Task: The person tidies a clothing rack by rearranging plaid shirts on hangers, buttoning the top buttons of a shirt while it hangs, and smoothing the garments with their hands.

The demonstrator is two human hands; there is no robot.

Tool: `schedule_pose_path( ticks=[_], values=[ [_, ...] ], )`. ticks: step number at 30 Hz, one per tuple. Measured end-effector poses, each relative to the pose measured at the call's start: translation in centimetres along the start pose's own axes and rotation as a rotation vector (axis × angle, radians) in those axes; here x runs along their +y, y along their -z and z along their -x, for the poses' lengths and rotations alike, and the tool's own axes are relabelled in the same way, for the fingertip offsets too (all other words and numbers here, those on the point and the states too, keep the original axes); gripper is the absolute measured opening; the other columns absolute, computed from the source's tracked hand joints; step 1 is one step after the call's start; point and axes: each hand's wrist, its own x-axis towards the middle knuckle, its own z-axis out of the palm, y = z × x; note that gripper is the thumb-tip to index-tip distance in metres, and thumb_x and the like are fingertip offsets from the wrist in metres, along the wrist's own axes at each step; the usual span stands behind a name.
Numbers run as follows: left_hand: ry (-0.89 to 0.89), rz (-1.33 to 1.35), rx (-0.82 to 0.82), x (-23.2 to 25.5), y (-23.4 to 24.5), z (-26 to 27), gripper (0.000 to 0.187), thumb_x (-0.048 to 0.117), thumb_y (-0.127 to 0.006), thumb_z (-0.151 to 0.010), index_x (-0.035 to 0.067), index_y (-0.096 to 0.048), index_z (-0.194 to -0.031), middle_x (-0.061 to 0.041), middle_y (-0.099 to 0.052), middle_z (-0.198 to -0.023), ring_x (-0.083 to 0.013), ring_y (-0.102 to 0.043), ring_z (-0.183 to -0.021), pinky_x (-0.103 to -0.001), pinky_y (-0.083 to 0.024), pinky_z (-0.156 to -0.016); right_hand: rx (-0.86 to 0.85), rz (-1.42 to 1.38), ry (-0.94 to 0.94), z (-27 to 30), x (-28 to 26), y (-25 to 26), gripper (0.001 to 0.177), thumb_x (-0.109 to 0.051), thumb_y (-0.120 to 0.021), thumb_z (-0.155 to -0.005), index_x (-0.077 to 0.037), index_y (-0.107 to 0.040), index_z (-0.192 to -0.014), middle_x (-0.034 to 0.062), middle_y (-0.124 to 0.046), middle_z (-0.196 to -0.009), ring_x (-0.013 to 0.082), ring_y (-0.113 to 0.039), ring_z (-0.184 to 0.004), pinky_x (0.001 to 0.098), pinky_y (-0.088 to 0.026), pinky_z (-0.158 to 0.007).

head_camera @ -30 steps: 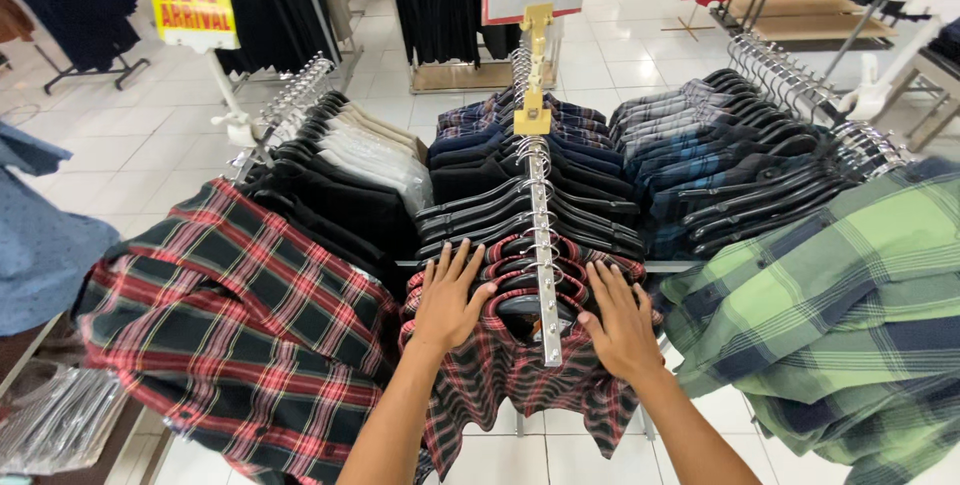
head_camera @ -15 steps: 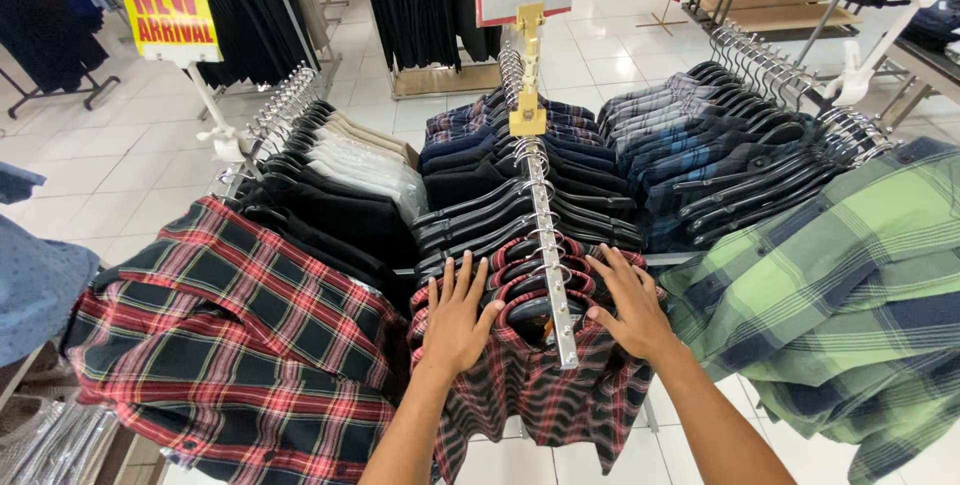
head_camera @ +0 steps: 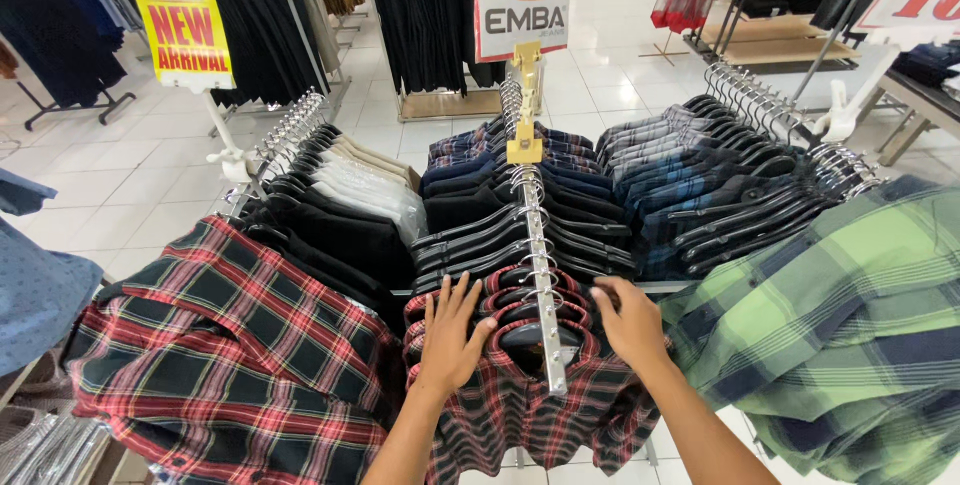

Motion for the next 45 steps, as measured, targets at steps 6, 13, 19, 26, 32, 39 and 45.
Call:
schedule_pose_path(
  ticks=[6, 13, 19, 26, 32, 39, 45],
  values=[
    [-0.053, 0.516, 0.215, 2.7, 0.1, -3.4, 0.052, 0.033, -0.047, -0.106, 0.016, -0.048, -0.155, -0.012, -0.048, -0.159, -0.0344, -0.033, -0.153, -0.050, -0.015, -0.127, 0.060, -0.319, 0.176, -4.8, -6.4, 1.1, 0.017, -0.020, -0.078, -0.089, -0.021, -0.079, -0.107, 0.0036, -0.080, -0.097, 0.0252, -0.076, -0.099, 0.0394, -0.060, -0.089],
    [0.273, 0.801, 0.042, 11.5, 4.7, -6.4, 0.096, 0.049, -0.076, -0.087, 0.029, -0.027, -0.167, -0.012, -0.037, -0.166, -0.0384, -0.036, -0.150, -0.050, -0.035, -0.122, 0.213, -0.442, 0.223, -6.7, -11.8, 1.2, 0.022, -0.005, -0.078, -0.087, -0.015, -0.073, -0.107, 0.0036, -0.076, -0.092, 0.0225, -0.075, -0.094, 0.0329, -0.060, -0.081],
    [0.324, 0.778, -0.006, 12.7, 3.3, -6.9, 0.100, 0.038, -0.065, -0.084, 0.016, -0.017, -0.168, -0.019, -0.028, -0.169, -0.0399, -0.028, -0.154, -0.050, -0.025, -0.127, 0.296, -0.421, 0.194, -7.3, -12.2, 0.9, 0.007, -0.016, -0.080, -0.090, -0.016, -0.075, -0.095, 0.0062, -0.076, -0.081, 0.0266, -0.074, -0.084, 0.0364, -0.060, -0.072],
    [0.266, 0.706, 0.051, 12.8, 3.7, -6.8, 0.090, 0.044, -0.060, -0.089, 0.011, -0.026, -0.165, -0.024, -0.025, -0.167, -0.0393, -0.021, -0.157, -0.050, -0.017, -0.129, 0.239, -0.456, 0.136, -8.2, -11.9, 0.8, 0.008, -0.021, -0.080, -0.090, -0.015, -0.076, -0.094, 0.0061, -0.078, -0.082, 0.0227, -0.071, -0.077, 0.0343, -0.056, -0.069],
    [0.036, 0.686, 0.014, 9.0, 3.0, -4.9, 0.073, 0.052, -0.055, -0.102, 0.009, -0.042, -0.159, -0.019, -0.041, -0.162, -0.0357, -0.034, -0.152, -0.049, -0.027, -0.125, 0.212, -0.508, 0.075, -7.7, -12.6, 1.8, 0.007, -0.020, -0.081, -0.087, -0.017, -0.076, -0.089, 0.0026, -0.078, -0.078, 0.0194, -0.070, -0.071, 0.0330, -0.055, -0.068],
    [-0.555, 0.394, 0.177, 11.3, 5.5, -3.7, 0.053, 0.048, -0.054, -0.101, 0.018, -0.061, -0.144, -0.019, -0.053, -0.152, -0.0443, -0.033, -0.151, -0.061, -0.021, -0.121, 0.158, -0.650, 0.055, -8.5, -11.5, 0.8, 0.006, -0.021, -0.077, -0.091, -0.016, -0.075, -0.093, 0.0043, -0.078, -0.080, 0.0145, -0.067, -0.069, 0.0303, -0.055, -0.068],
    [-0.540, 0.657, 0.142, 11.8, 4.9, -2.4, 0.036, 0.037, -0.054, -0.103, 0.013, -0.071, -0.124, -0.015, -0.043, -0.161, -0.0388, -0.024, -0.159, -0.060, -0.026, -0.125, 0.161, -0.719, 0.145, -7.7, -12.6, 2.8, 0.013, -0.019, -0.070, -0.098, -0.009, -0.067, -0.089, 0.0020, -0.069, -0.077, 0.0117, -0.066, -0.074, 0.0287, -0.053, -0.071]
  ],
)
